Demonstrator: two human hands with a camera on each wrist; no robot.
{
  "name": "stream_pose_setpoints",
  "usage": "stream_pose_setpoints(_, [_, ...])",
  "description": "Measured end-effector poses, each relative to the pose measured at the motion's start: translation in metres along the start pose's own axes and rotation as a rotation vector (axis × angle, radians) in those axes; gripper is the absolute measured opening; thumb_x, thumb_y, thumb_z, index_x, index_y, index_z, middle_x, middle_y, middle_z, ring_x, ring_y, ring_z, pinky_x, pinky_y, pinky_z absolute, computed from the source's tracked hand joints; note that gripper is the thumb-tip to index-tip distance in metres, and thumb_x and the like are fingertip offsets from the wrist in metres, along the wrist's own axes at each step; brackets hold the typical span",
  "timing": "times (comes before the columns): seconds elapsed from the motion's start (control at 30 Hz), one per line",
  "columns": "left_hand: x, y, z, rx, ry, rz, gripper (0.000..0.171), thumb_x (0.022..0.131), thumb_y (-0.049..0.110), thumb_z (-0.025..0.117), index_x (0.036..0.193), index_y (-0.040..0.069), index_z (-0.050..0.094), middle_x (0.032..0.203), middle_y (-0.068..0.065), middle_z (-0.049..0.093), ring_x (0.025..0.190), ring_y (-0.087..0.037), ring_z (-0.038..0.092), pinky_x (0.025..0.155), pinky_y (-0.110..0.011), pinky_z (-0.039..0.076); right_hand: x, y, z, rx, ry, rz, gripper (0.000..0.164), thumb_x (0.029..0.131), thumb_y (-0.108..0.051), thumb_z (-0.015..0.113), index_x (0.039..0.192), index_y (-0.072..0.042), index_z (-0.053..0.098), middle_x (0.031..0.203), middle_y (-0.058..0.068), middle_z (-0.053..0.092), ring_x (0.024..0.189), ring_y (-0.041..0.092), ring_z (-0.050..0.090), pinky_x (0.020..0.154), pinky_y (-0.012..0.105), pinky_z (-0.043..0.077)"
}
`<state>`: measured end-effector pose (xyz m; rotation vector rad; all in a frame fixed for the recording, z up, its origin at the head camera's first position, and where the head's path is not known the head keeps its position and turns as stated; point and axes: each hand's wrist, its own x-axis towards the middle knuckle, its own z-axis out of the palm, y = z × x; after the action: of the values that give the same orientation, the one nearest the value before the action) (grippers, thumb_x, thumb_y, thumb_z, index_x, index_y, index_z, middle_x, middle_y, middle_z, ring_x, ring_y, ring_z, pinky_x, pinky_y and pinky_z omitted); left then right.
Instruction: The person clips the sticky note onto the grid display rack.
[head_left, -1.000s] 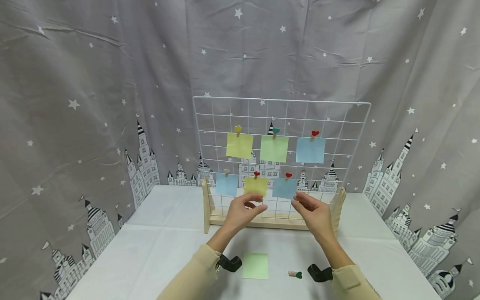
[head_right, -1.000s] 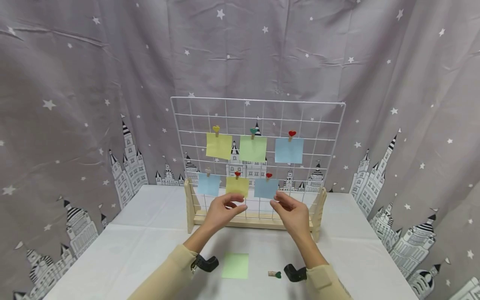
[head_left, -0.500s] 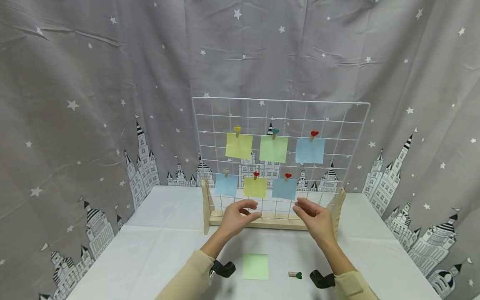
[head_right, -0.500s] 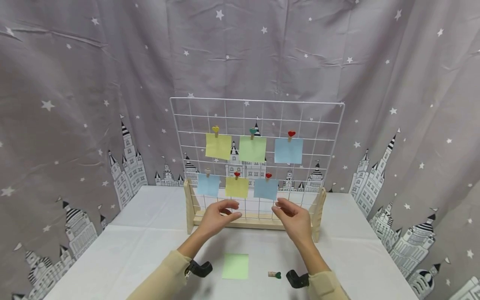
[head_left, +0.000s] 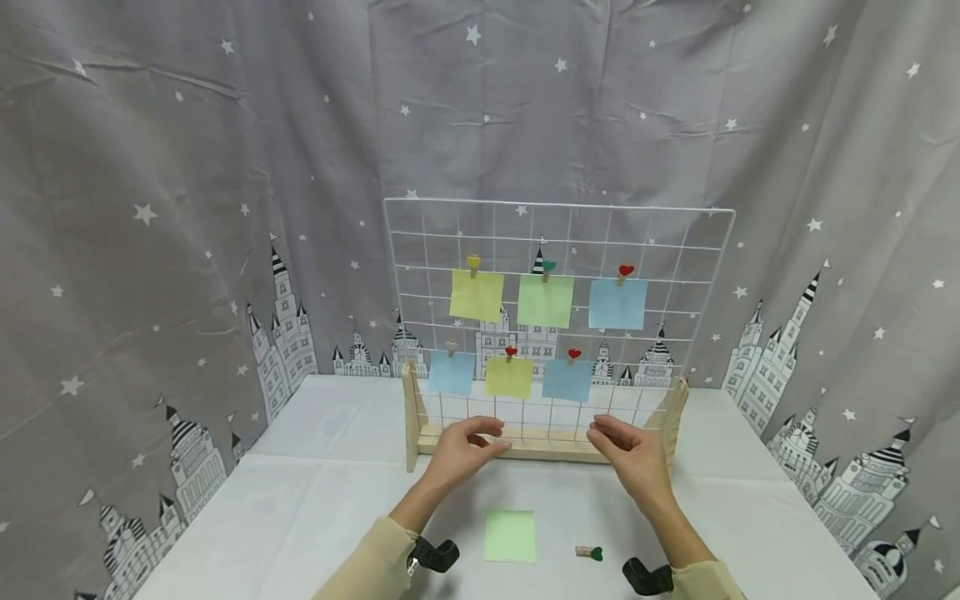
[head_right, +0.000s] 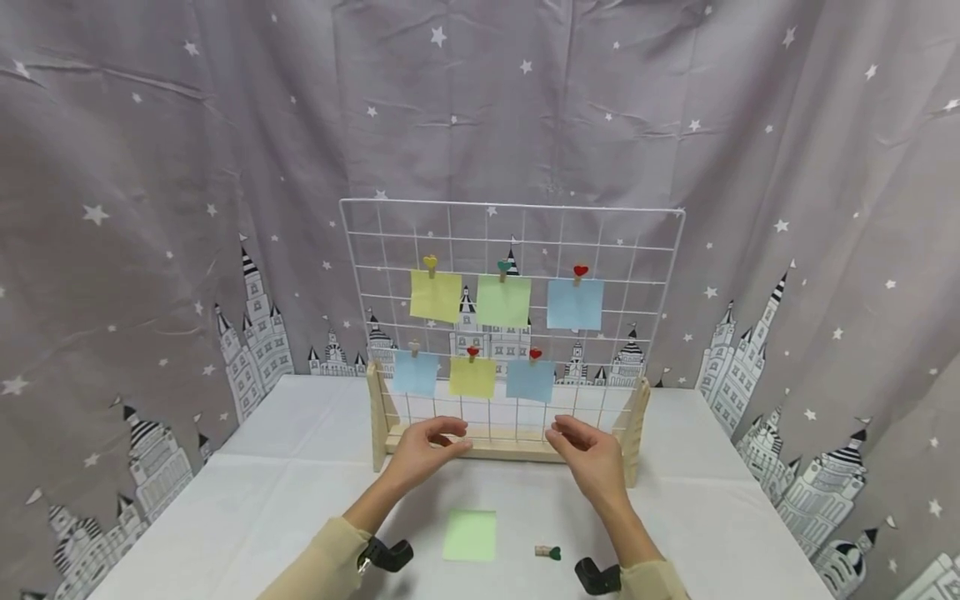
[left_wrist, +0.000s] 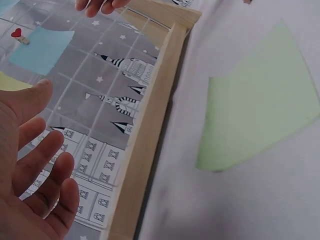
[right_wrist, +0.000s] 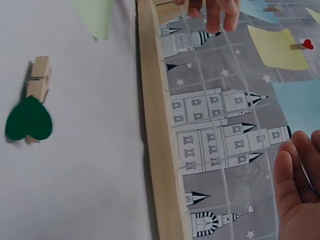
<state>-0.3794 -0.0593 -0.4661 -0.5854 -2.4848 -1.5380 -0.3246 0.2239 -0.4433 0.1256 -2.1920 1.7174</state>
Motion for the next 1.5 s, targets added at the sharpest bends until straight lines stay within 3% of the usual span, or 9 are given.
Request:
stream_pose_setpoints(0.3, [-0.011,-0.013,-0.001,0.006,0.001,0.007,0.029,0.08,0.033,0.076,0.107,0.024,0.068,0.103,-0.002,0.071,0.086,-0.015,0.064,0.069,-0.025,0.052,-0.007,0.014,0.0,-0.027,-0.011,0.063,0.054,0.077,-0.043,0.075,0.118,-0.009,0.066,0.114,0.007,0.069,0.096,0.003,0.065,0.079,0.015,0.051])
stream_pose_setpoints(0.5, [-0.017,-0.016,-0.004,0.023,-0.009,-0.008,0.036,0.078,0.041,0.075,0.108,0.023,0.068,0.104,0.001,0.07,0.086,-0.016,0.063,0.067,-0.024,0.051,-0.013,0.01,0.001,-0.022,-0.022,0.115,0.049,0.076,-0.041,0.076,0.115,-0.013,0.068,0.115,0.004,0.069,0.097,0.005,0.065,0.08,0.017,0.052])
stream_pose_setpoints(0.77, [-0.021,-0.023,-0.004,0.011,-0.03,0.003,0.033,0.077,0.042,0.076,0.105,0.026,0.069,0.106,0.001,0.07,0.083,-0.015,0.064,0.067,-0.023,0.051,-0.018,0.029,-0.003,-0.027,-0.036,0.123,0.046,0.076,-0.037,0.077,0.114,-0.013,0.068,0.113,0.005,0.069,0.097,0.009,0.066,0.08,0.018,0.052])
stream_pose_setpoints(1.1, [-0.036,-0.036,-0.001,0.01,-0.072,-0.014,0.041,0.079,0.043,0.074,0.108,0.014,0.069,0.105,-0.002,0.07,0.082,-0.013,0.063,0.068,-0.023,0.05,-0.034,0.045,-0.005,-0.02,-0.026,0.224,0.047,0.073,-0.041,0.079,0.11,-0.013,0.071,0.107,0.001,0.071,0.094,0.008,0.067,0.079,0.02,0.053])
stream_pose_setpoints(1.5, [-0.047,-0.042,0.001,-0.03,-0.096,-0.048,0.043,0.078,0.04,0.075,0.11,0.011,0.068,0.105,-0.006,0.07,0.082,-0.015,0.064,0.066,-0.024,0.052,-0.045,0.053,-0.005,0.01,-0.047,0.277,0.045,0.075,-0.031,0.079,0.109,-0.003,0.069,0.099,0.005,0.073,0.087,0.01,0.068,0.072,0.021,0.053])
